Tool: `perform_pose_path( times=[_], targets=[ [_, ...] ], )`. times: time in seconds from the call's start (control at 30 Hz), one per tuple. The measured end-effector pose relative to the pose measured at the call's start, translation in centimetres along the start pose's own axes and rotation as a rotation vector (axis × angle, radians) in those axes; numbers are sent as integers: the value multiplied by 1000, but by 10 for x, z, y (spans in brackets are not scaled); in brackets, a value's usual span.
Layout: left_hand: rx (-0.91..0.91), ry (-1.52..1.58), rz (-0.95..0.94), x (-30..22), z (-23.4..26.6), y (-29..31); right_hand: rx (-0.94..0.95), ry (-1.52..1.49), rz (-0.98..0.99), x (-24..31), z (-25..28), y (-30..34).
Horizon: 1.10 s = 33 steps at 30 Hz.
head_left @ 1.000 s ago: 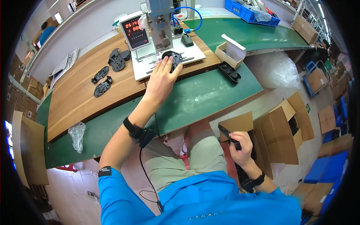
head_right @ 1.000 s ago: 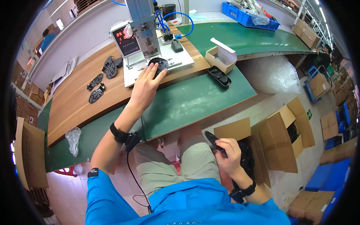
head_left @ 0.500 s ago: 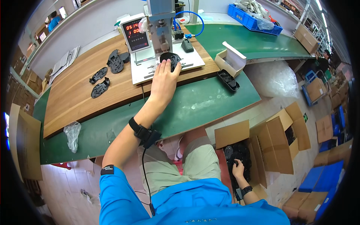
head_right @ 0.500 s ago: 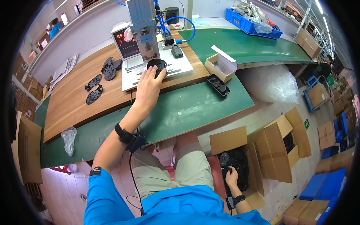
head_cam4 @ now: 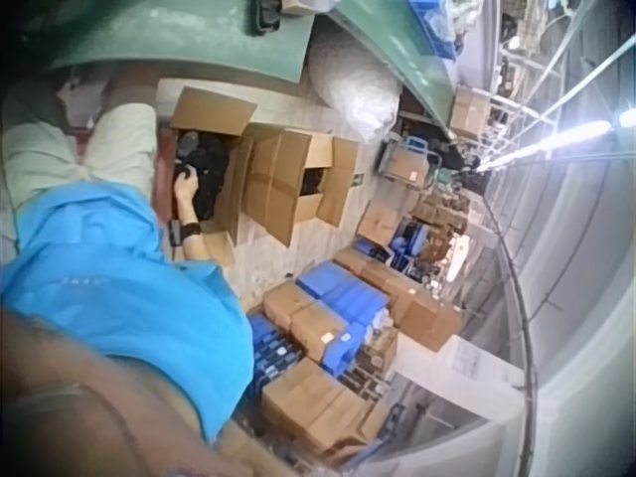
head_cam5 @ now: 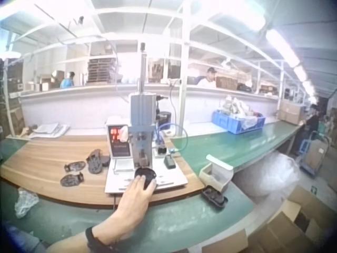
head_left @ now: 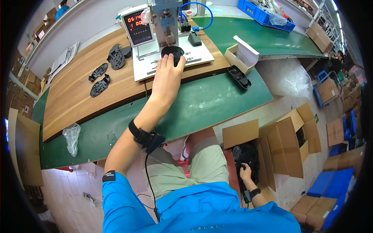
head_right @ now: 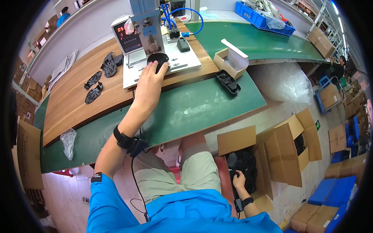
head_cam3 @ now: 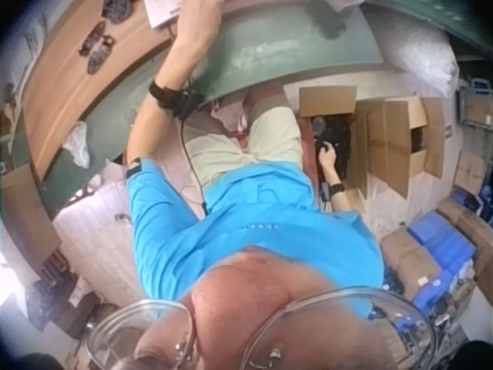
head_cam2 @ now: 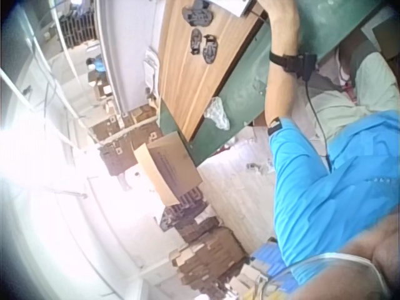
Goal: Assemble electronic components by placing them into a specialized press machine at a workstation.
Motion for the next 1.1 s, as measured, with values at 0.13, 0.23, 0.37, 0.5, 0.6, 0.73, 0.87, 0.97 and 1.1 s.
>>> perform_pose_path(
  times=[0.13, 0.23, 0.37, 0.5, 0.6, 0.73, 0.87, 0.97, 1.1],
  targets=[
    [-31, -71, -66, -3, -7, 6, 25, 31, -20, -2, -8, -5],
    [-59, 5, -70, 6, -5, 0, 51, 54, -28, 2, -11, -7],
    [-38, -54, -2, -4, 0, -10, 72, 71, -17, 2, -12, -9],
    [-108, -122, -29, -3, 2, -5, 54, 50, -31, -4, -7, -10],
    [-7, 133, 47, 14, 3, -8, 61, 59, -42, -8, -7, -13],
    [-51, -106, -63, 7, -4, 4, 64, 42, -44, -15, -13, -8],
    [-51, -194, -129, 3, 0, 3, 90, 69, -23, -18, -18, -8],
    [-25, -101, -146, 5, -6, 1, 94, 57, 78, -31, -20, -13],
    [-164, 72, -206, 25, -10, -4, 133, 57, 154, -35, -21, -19]
  ],
)
Point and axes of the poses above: each hand's wrist, its own y-axis away from the middle knuckle, its own z-axis out of the back of the hand, x = y × z, the point moved 3 cm from there along -y, towards the middle knuckle, and after that the axes turned 5 degrees about -y, right-handed, at the moved point
